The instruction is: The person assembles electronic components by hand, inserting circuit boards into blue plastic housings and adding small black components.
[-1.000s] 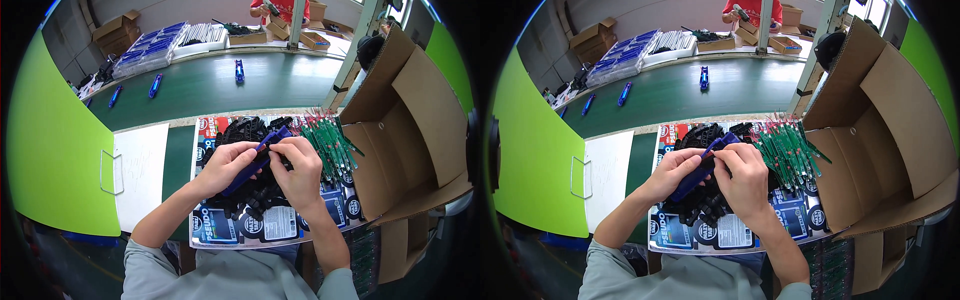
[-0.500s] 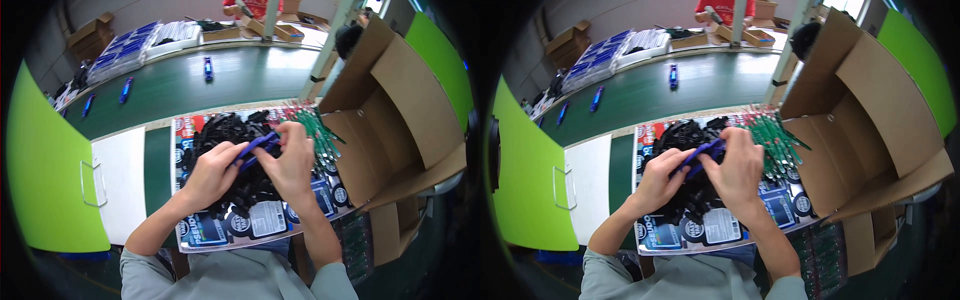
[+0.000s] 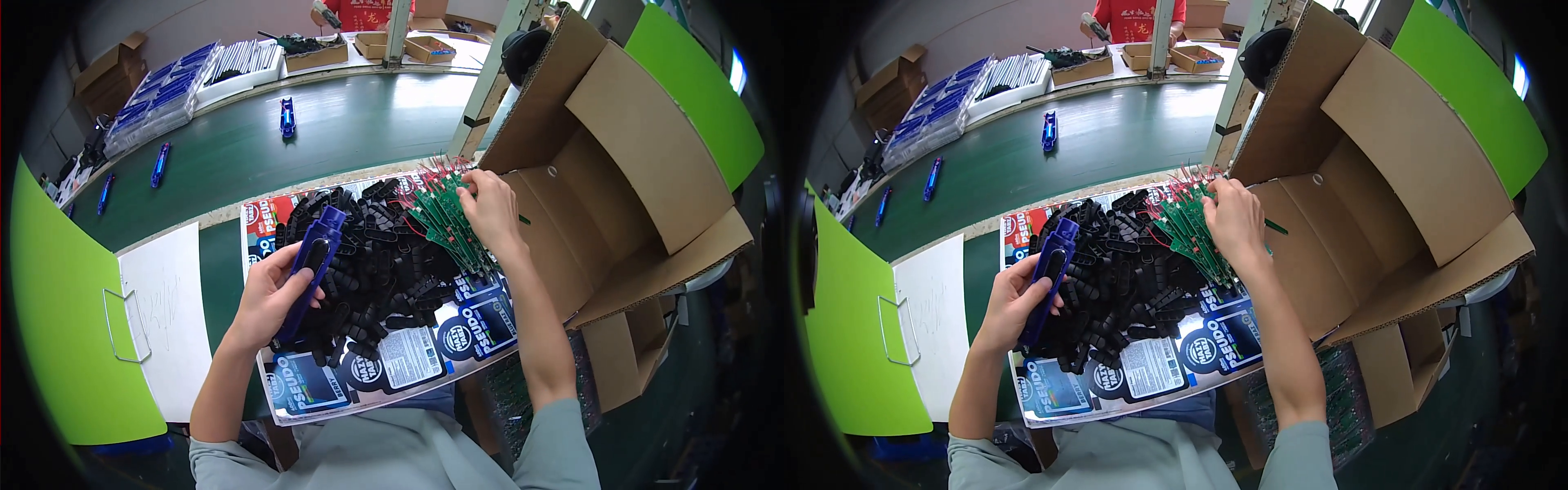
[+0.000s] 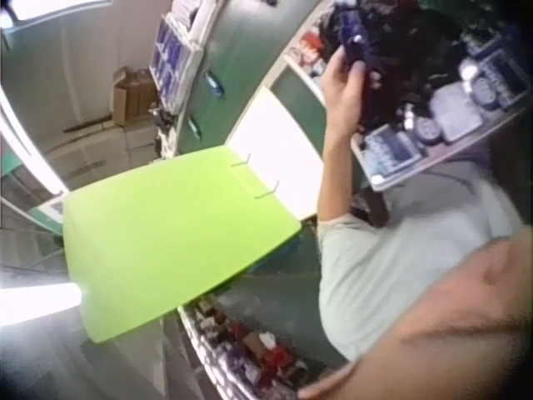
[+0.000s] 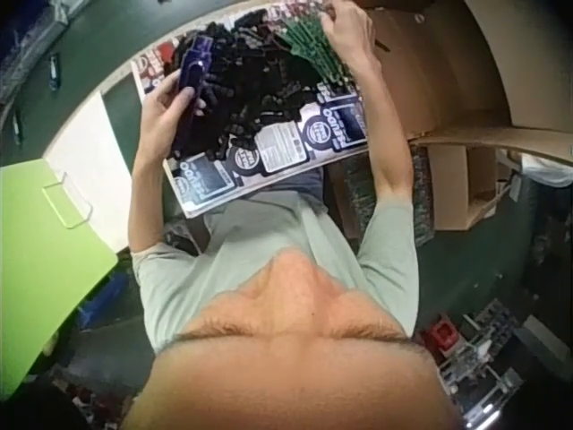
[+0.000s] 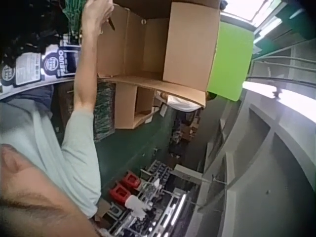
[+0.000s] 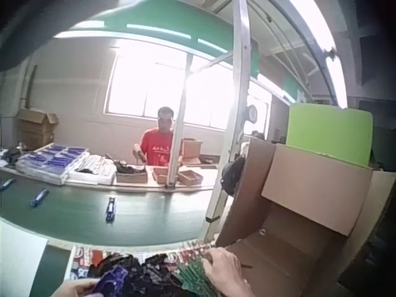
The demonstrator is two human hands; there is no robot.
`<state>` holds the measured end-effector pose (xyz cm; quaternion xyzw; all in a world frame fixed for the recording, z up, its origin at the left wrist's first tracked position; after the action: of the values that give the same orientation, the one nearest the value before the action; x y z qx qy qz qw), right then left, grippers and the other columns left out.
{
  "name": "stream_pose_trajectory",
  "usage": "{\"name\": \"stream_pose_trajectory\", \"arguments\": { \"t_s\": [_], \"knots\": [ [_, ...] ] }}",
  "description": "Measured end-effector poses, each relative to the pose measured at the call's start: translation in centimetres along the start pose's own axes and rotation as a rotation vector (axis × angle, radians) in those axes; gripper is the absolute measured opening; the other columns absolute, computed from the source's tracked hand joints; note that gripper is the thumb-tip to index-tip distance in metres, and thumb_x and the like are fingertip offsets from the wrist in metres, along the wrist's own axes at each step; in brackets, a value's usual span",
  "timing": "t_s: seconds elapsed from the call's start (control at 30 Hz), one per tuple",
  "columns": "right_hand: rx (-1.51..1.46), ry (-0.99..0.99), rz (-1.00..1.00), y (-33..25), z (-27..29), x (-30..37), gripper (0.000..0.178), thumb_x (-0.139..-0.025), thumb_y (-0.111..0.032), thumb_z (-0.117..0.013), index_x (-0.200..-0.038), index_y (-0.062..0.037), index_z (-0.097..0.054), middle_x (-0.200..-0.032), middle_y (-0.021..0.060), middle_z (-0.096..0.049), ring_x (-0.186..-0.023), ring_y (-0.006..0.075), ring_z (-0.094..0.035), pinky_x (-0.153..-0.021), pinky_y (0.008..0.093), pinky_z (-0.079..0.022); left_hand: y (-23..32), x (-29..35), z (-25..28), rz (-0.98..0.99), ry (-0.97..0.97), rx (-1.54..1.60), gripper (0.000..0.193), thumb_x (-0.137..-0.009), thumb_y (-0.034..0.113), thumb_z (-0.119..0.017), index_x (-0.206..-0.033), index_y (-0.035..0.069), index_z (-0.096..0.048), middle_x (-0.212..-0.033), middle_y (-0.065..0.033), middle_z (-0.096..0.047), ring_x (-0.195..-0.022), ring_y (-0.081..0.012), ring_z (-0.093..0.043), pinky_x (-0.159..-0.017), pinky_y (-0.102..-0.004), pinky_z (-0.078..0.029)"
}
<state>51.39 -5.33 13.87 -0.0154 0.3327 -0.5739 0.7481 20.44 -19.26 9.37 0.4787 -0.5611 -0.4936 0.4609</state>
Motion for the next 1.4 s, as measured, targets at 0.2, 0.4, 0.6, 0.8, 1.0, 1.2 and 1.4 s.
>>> {"name": "stream_pose_trajectory", "arguments": {
  "t_s": [0.2,0.4,0.6,0.8,1.0,1.2,1.4],
  "knots": [
    [0.194,-0.054,0.097,-1.0,-2.5,-0.9,0.023,-0.088,-0.014,-0.075,-0.107,-0.0026,-0.071,-0.095,0.0173,-0.072,-0.091,0.0373,-0.07,-0.082,0.048,-0.054,-0.6,1.1,0.9,-0.025,0.034,0.046,0.039,-0.102,0.005,-0.06,-0.139,-0.006,-0.054,-0.112,-0.0144,-0.07,-0.082,-0.0149,-0.069,-0.072,-0.0285,-0.06],
    [0.056,-0.04,0.059,-2.4,0.4,-1.1,0.032,-0.089,-0.003,-0.069,-0.121,-0.0003,-0.067,-0.1,0.0191,-0.07,-0.092,0.0392,-0.068,-0.083,0.048,-0.054,-0.9,1.1,0.8,-0.006,-0.012,0.134,0.041,-0.102,0.002,-0.059,-0.142,-0.005,-0.052,-0.114,-0.0135,-0.069,-0.085,-0.0149,-0.07,-0.076,-0.0297,-0.06],
    [-0.442,0.011,0.072,-10.1,4.7,0.7,0.033,-0.096,0.001,-0.064,-0.129,0.0032,-0.063,-0.092,0.0028,-0.061,-0.081,0.0064,-0.06,-0.069,0.0264,-0.049,-1.1,1.6,0.2,0.011,-0.035,0.208,0.047,-0.102,0.005,-0.059,-0.147,-0.001,-0.048,-0.118,-0.0146,-0.069,-0.088,-0.0155,-0.069,-0.078,-0.0304,-0.059],
    [-1.162,-0.15,-0.057,-16.0,2.4,5.3,0.037,-0.098,0.005,-0.061,-0.134,0.0037,-0.051,-0.1,0.0083,-0.065,-0.082,0.0104,-0.065,-0.066,0.0219,-0.052,-1.6,1.6,-0.7,0.008,-0.102,0.303,0.047,-0.109,0.026,-0.05,-0.15,0.002,-0.046,-0.12,-0.0139,-0.069,-0.092,-0.017,-0.071,-0.08,-0.0318,-0.06],
    [-1.148,-0.234,0.061,-19.4,-0.6,8.6,0.033,-0.096,0.01,-0.064,-0.127,0.0055,-0.055,-0.1,0.0103,-0.065,-0.087,0.0148,-0.072,-0.073,0.024,-0.058,-1.8,1.6,-0.6,-0.043,-0.056,0.317,0.042,-0.111,0.024,-0.047,-0.147,0.003,-0.05,-0.116,-0.0088,-0.069,-0.093,-0.0129,-0.07,-0.079,-0.0305,-0.06],
    [-1.107,-0.291,0.069,-20.1,-2.1,9.8,0.032,-0.095,0.009,-0.066,-0.127,0.0059,-0.058,-0.096,0.0104,-0.069,-0.085,0.0136,-0.073,-0.074,0.0243,-0.059,-1.7,1.6,-0.3,-0.118,-0.036,0.286,0.041,-0.111,0.023,-0.048,-0.145,0.002,-0.051,-0.115,-0.0079,-0.069,-0.094,-0.0117,-0.07,-0.078,-0.0296,-0.061],
    [-1.094,-0.31,0.082,-20.1,-2.5,9.9,0.032,-0.095,0.01,-0.065,-0.127,0.0064,-0.058,-0.096,0.0109,-0.07,-0.085,0.0138,-0.073,-0.076,0.0252,-0.061,-1.4,1.6,-0.3,-0.13,-0.004,0.379,0.038,-0.11,0.022,-0.051,-0.142,0.001,-0.054,-0.106,-0.0045,-0.07,-0.086,-0.0067,-0.066,-0.072,-0.0255,-0.057]
  ]
}}
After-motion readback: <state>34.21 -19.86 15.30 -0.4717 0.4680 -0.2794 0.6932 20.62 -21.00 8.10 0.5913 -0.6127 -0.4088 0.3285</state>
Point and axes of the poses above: each hand's wrist, its own x-axis away from the middle knuckle, its own z-axis out of the back of the hand, y = z × x, the point moved 8 cm from there along -x, towards the middle knuckle
